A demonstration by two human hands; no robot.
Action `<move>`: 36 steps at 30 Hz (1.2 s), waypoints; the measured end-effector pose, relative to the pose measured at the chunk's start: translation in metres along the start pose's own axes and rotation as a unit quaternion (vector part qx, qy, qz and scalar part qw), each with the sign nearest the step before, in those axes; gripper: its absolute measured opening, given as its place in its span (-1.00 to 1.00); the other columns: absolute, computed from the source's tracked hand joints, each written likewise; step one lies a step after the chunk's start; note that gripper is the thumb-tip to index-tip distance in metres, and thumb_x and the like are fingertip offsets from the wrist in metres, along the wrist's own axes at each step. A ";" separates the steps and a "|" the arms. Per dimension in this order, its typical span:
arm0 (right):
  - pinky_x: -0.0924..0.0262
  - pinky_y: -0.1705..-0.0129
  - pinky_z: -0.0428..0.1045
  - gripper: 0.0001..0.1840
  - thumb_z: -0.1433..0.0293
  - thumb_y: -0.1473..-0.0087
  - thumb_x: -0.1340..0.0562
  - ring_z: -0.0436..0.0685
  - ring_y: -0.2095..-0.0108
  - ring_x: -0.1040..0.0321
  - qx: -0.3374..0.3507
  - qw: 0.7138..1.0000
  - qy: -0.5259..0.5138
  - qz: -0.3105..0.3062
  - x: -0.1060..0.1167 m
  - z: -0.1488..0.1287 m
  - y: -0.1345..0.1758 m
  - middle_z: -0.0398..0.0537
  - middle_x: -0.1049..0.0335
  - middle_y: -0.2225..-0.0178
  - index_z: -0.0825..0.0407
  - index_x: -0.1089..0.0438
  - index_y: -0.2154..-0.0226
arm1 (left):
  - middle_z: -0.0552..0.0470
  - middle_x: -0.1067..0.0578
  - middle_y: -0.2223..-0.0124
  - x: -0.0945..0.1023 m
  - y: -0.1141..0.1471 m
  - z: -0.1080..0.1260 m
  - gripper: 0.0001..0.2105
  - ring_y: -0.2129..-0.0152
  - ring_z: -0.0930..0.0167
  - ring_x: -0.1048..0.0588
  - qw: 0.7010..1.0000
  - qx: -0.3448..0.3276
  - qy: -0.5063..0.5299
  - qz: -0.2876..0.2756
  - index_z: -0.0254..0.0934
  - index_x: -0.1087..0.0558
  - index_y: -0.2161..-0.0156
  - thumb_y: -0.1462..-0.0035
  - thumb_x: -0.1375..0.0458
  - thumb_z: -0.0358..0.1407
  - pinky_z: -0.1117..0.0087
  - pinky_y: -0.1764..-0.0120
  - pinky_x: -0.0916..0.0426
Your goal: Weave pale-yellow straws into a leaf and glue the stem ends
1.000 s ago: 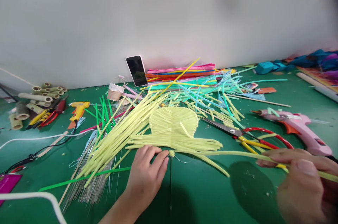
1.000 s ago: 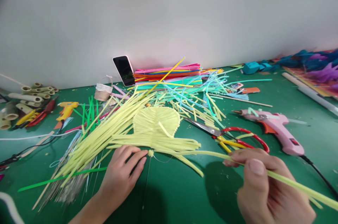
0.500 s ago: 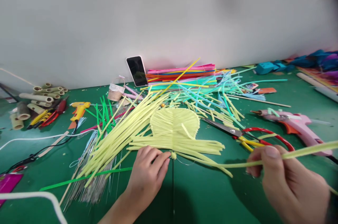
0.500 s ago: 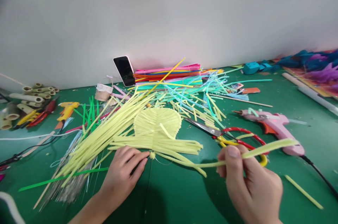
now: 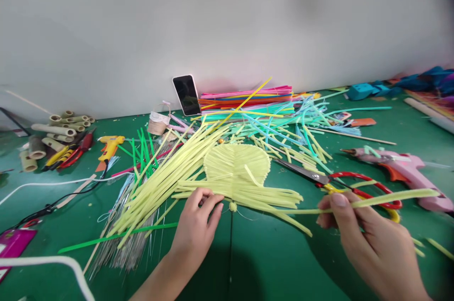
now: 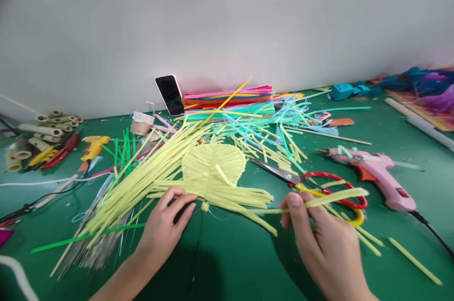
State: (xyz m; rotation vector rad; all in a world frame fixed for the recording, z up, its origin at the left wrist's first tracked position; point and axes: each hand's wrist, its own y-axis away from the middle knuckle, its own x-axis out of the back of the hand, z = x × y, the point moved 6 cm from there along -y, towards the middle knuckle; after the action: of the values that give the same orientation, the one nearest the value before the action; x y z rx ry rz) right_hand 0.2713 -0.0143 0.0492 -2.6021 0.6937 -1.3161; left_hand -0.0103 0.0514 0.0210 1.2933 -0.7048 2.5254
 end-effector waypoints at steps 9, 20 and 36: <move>-0.23 0.51 -0.07 -0.46 0.08 -0.28 -0.01 0.04 0.63 -0.35 0.038 0.998 -0.021 -0.046 -0.010 -0.010 0.005 -0.15 -0.46 0.57 -0.05 -0.39 0.60 | 0.00 -0.40 0.33 -0.001 -0.009 0.011 -0.81 0.39 0.34 -0.44 0.996 -0.018 -0.066 -0.059 -0.23 -0.33 0.33 -0.31 0.05 -0.47 0.30 0.31 -0.39; -0.30 0.55 -0.11 -0.71 0.13 -0.21 -0.13 0.07 0.55 -0.45 0.055 0.990 -0.081 -0.105 -0.025 -0.018 0.006 -0.11 -0.54 0.45 -0.06 -0.46 0.31 | -0.04 -0.47 0.24 0.031 -0.009 0.005 -0.80 0.31 0.36 -0.47 0.993 -0.067 -0.060 0.082 -0.24 -0.32 -0.02 -0.32 -0.02 -0.43 0.34 0.23 -0.40; -0.44 0.34 -0.09 -0.73 0.14 -0.11 -0.28 0.09 0.40 -0.51 -0.043 0.950 -0.233 -0.201 -0.039 -0.015 0.013 -0.05 -0.56 0.31 -0.03 -0.50 0.24 | 0.01 -0.58 0.24 0.045 -0.010 -0.037 -0.83 0.33 0.38 -0.60 0.950 0.156 0.260 0.076 -0.21 -0.54 0.17 -0.22 -0.20 -0.18 0.43 0.29 -0.51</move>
State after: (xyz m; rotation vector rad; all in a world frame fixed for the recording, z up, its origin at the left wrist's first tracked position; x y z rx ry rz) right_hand 0.2347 -0.0067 0.0259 -3.0673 0.1496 -0.6883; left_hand -0.0593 0.0776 0.0421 0.5941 -0.3040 3.0056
